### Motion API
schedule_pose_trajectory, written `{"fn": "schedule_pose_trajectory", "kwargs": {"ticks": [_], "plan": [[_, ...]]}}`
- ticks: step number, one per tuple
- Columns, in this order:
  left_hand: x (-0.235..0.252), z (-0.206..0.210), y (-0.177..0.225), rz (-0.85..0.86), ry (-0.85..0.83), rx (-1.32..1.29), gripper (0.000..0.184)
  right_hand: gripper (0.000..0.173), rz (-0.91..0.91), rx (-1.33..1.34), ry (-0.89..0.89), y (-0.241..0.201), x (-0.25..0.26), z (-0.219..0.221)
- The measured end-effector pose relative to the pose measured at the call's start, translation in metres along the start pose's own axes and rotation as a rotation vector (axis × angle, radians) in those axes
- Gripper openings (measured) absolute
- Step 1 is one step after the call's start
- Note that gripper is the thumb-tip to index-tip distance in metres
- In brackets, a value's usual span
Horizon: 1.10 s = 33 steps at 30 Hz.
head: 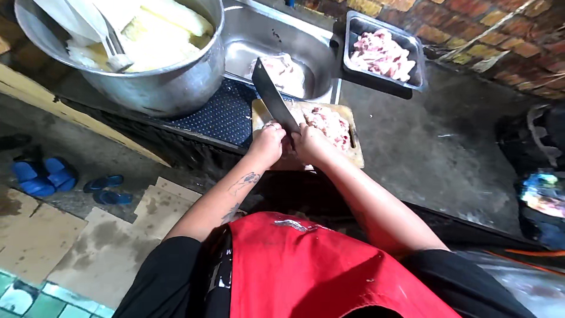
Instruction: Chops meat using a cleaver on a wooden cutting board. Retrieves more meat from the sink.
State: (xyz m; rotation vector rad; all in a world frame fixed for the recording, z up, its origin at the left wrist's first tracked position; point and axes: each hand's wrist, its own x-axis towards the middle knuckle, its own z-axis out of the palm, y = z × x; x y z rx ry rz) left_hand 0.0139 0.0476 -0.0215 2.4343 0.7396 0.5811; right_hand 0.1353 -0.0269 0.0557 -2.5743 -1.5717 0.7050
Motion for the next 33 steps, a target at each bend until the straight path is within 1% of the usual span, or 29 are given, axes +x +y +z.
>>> {"fn": "schedule_pose_trajectory", "kwargs": {"ticks": [2,4,6,7,9,11,14,15,17,18,20,21,22,26,28,29,30,32,33], "plan": [[0.004,-0.001,-0.001,-0.040,0.009,-0.005,0.018,0.032,-0.005,0.040,-0.014,0.013,-0.011,0.001],[0.008,-0.002,-0.003,-0.064,0.002,-0.011,0.019,0.030,0.030,0.027,-0.042,0.026,-0.035,0.000],[0.008,-0.001,-0.007,-0.039,0.012,-0.027,0.017,0.031,0.074,-0.020,-0.087,0.032,-0.052,-0.001],[0.007,0.000,-0.010,-0.013,0.031,-0.038,0.016,0.031,0.092,-0.045,-0.100,0.029,-0.053,-0.002],[0.006,0.000,-0.012,0.019,0.029,-0.048,0.015,0.032,0.099,-0.069,-0.090,0.018,-0.040,-0.001],[0.005,0.000,-0.012,0.044,0.015,-0.024,0.014,0.035,0.048,-0.043,-0.050,0.006,-0.011,-0.003],[0.000,0.003,-0.010,0.078,0.014,0.021,0.015,0.037,-0.015,0.096,-0.007,-0.003,0.036,-0.009],[-0.004,0.003,-0.011,0.093,0.015,0.029,0.015,0.037,-0.009,0.165,-0.013,-0.002,0.044,-0.010],[-0.016,0.002,-0.011,0.104,0.015,0.013,0.022,0.038,0.020,0.268,-0.034,0.004,0.042,-0.014],[-0.023,0.004,-0.013,0.119,0.073,-0.010,0.024,0.038,0.031,0.288,-0.031,0.009,0.037,-0.015],[-0.033,0.014,-0.017,0.162,0.268,-0.060,0.020,0.034,0.043,0.228,-0.012,0.013,0.019,-0.021],[-0.035,0.017,-0.017,0.171,0.326,-0.071,0.017,0.032,0.029,0.183,0.018,0.014,0.009,-0.024],[-0.036,0.018,-0.016,0.172,0.342,-0.071,0.016,0.031,0.005,0.150,0.064,0.013,-0.002,-0.028],[-0.034,0.012,-0.013,0.082,0.248,-0.068,0.014,0.030,-0.166,0.154,0.332,0.003,-0.038,-0.042],[-0.034,0.012,-0.012,0.058,0.250,-0.066,0.012,0.032,-0.185,0.149,0.381,-0.002,-0.046,-0.037],[-0.034,0.011,-0.011,0.049,0.239,-0.071,0.012,0.033,-0.161,0.131,0.342,-0.003,-0.047,-0.030],[-0.034,0.011,-0.011,0.046,0.232,-0.081,0.014,0.033,-0.121,0.102,0.264,-0.003,-0.045,-0.021],[-0.034,0.012,-0.012,0.046,0.236,-0.093,0.014,0.032,-0.018,0.027,0.042,0.001,-0.039,0.002],[-0.032,0.010,-0.010,0.028,0.217,-0.093,0.015,0.032,-0.002,-0.010,-0.018,0.003,-0.036,0.007]]}}
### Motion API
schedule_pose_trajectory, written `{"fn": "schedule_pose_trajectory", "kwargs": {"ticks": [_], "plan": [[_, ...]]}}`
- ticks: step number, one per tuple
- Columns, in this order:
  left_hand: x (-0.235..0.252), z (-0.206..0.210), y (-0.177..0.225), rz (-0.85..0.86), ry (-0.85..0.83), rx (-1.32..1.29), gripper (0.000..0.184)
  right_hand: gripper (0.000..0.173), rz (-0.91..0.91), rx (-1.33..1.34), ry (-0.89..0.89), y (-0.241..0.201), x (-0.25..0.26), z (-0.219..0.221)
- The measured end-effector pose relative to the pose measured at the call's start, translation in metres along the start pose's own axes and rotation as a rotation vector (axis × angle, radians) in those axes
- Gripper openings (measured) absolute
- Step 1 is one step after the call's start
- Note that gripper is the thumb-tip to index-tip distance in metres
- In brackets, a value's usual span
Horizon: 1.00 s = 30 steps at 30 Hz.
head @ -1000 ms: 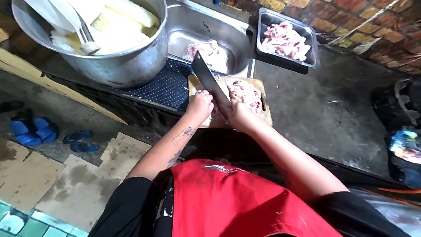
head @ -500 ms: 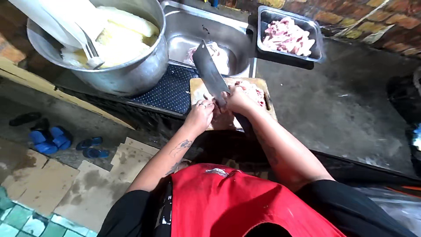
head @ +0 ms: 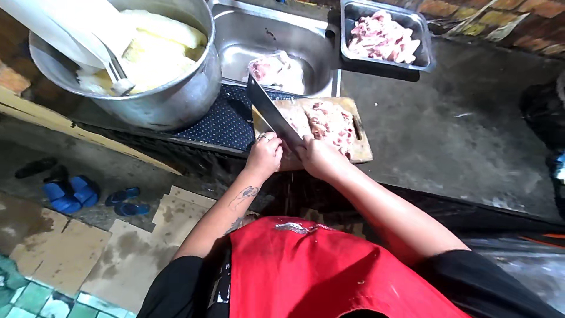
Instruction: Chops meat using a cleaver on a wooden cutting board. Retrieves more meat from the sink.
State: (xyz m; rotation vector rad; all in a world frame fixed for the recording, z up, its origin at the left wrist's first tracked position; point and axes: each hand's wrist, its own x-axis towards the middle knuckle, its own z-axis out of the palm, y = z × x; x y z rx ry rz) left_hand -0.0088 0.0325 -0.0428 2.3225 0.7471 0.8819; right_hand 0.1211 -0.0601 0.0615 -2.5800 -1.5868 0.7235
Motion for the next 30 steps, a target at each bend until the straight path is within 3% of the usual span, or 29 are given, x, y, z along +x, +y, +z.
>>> {"fn": "schedule_pose_trajectory", "kwargs": {"ticks": [3,11,15,18,22,25,28,30], "plan": [[0.010,-0.009,0.005,-0.099,-0.114,-0.001,0.022,0.032,-0.008,-0.047,-0.074,-0.002,0.006,-0.002],[0.028,-0.017,0.009,-0.102,-0.238,0.041,0.019,0.033,-0.083,0.025,-0.009,-0.025,0.058,-0.010],[0.032,-0.023,0.002,-0.056,-0.292,0.030,0.014,0.032,-0.135,0.164,-0.014,0.006,0.049,-0.013],[0.051,-0.040,-0.004,0.098,-0.491,0.081,0.014,0.034,-0.066,0.333,0.014,0.040,0.016,-0.023],[0.086,-0.045,-0.009,0.596,-0.594,0.324,0.006,0.036,0.127,0.526,0.139,0.078,-0.040,-0.039],[0.118,-0.035,-0.006,0.859,-0.726,0.310,0.008,0.034,0.237,0.631,0.225,0.099,-0.075,-0.042],[0.139,-0.019,-0.007,0.900,-0.807,0.251,0.013,0.031,0.299,0.708,0.268,0.113,-0.099,-0.034],[0.139,-0.002,-0.010,0.846,-0.744,0.160,0.017,0.031,0.322,0.739,0.270,0.118,-0.108,-0.028]]}}
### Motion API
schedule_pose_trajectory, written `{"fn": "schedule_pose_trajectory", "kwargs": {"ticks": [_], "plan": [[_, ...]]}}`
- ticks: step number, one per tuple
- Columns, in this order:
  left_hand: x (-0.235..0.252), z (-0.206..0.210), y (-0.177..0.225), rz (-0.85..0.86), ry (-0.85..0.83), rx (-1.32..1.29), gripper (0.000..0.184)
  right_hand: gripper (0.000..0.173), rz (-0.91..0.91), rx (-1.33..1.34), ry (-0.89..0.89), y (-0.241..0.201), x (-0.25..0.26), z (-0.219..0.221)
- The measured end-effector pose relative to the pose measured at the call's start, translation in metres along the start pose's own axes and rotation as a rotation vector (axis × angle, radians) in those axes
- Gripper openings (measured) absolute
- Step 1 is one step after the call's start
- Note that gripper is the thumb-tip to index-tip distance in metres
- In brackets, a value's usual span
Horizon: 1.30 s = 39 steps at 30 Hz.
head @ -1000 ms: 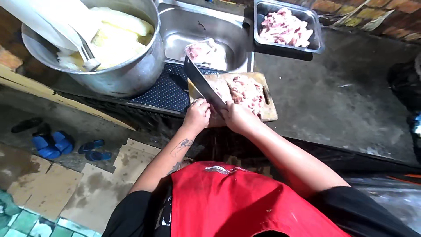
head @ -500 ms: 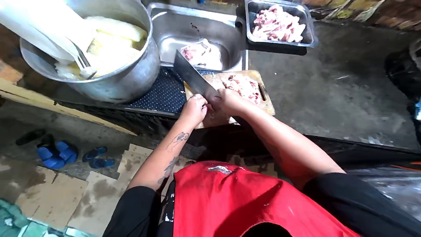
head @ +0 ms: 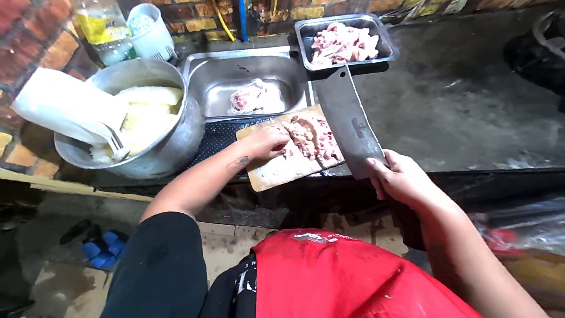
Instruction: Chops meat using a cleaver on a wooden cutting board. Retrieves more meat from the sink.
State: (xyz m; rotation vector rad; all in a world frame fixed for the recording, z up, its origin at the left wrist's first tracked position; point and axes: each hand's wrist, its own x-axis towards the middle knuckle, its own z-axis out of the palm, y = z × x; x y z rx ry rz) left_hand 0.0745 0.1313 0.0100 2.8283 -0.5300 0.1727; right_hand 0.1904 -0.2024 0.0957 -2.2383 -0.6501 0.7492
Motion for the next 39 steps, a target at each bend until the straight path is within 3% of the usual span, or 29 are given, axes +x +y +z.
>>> {"fn": "schedule_pose_trajectory", "kwargs": {"ticks": [4,7,9,11,14,19,27,35,39], "plan": [[0.014,0.039,0.022,-0.356,0.302,-0.093,0.018,0.030,0.023,0.030,-0.020,0.006,-0.002,0.002],[0.015,0.040,0.060,-0.672,0.345,-0.113,0.030,0.033,-0.011,-0.032,-0.033,-0.001,0.003,0.008],[0.006,0.041,0.079,-0.753,0.393,-0.130,0.039,0.033,-0.070,-0.109,-0.044,-0.007,0.010,0.018],[-0.005,0.046,0.090,-0.719,0.482,-0.160,0.039,0.032,-0.152,-0.197,-0.033,-0.013,0.019,0.031],[-0.017,0.059,0.090,-0.631,0.620,-0.120,0.019,0.036,-0.309,-0.318,0.035,-0.028,0.029,0.048],[-0.016,0.065,0.090,-0.698,0.618,-0.107,0.013,0.032,-0.494,-0.382,0.119,-0.058,0.033,0.057],[-0.013,0.063,0.088,-0.677,0.673,-0.136,0.011,0.029,-0.212,-0.664,-0.251,-0.056,0.063,0.095],[-0.011,0.059,0.088,-0.784,0.591,-0.197,0.018,0.031,-0.315,-0.602,-0.236,-0.106,0.127,0.129],[-0.017,0.060,0.090,-0.718,0.579,-0.200,0.016,0.038,-0.292,-0.460,-0.280,-0.099,0.148,0.118]]}}
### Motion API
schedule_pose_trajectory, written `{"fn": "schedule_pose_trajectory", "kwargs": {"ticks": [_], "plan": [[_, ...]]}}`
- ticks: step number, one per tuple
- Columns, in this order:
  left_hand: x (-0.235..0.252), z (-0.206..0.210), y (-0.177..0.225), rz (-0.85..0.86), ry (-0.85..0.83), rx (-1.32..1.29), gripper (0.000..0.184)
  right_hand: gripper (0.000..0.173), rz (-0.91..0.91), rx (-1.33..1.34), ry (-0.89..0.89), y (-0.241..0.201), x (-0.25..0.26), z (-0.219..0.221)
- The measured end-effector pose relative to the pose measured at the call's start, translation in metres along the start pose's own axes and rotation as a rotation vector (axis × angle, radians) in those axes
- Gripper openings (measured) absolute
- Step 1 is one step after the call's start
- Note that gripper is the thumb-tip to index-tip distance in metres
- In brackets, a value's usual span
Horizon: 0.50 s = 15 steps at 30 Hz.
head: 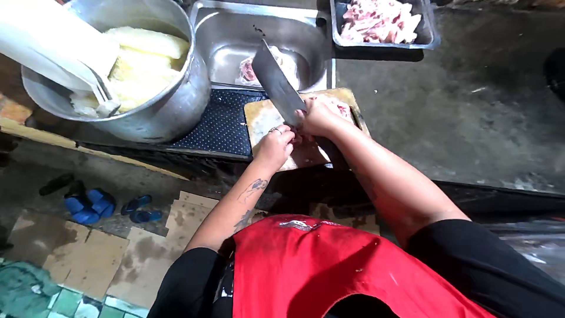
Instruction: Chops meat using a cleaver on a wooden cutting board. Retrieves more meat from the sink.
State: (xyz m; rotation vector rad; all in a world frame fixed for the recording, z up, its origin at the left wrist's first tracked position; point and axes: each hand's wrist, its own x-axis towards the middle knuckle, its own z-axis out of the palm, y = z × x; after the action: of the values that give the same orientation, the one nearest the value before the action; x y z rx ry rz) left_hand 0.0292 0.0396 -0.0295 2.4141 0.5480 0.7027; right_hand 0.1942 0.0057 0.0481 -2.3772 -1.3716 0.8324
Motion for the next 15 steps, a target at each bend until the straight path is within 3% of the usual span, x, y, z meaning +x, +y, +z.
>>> {"fn": "schedule_pose_trajectory", "kwargs": {"ticks": [3,7,12,15], "plan": [[-0.012,-0.006,-0.004,-0.001,0.002,-0.031,0.036,0.032,0.041,-0.014,0.023,0.005,-0.026,-0.008],[-0.023,-0.001,-0.002,-0.026,0.157,-0.021,0.019,0.032,-0.066,-0.128,0.211,0.000,-0.073,-0.023],[-0.023,-0.003,-0.002,-0.050,0.090,-0.004,0.017,0.030,-0.203,-0.103,0.499,-0.017,-0.118,-0.029],[-0.024,0.001,-0.005,-0.007,0.133,0.008,0.014,0.030,-0.064,-0.125,0.255,-0.004,-0.113,0.004]]}}
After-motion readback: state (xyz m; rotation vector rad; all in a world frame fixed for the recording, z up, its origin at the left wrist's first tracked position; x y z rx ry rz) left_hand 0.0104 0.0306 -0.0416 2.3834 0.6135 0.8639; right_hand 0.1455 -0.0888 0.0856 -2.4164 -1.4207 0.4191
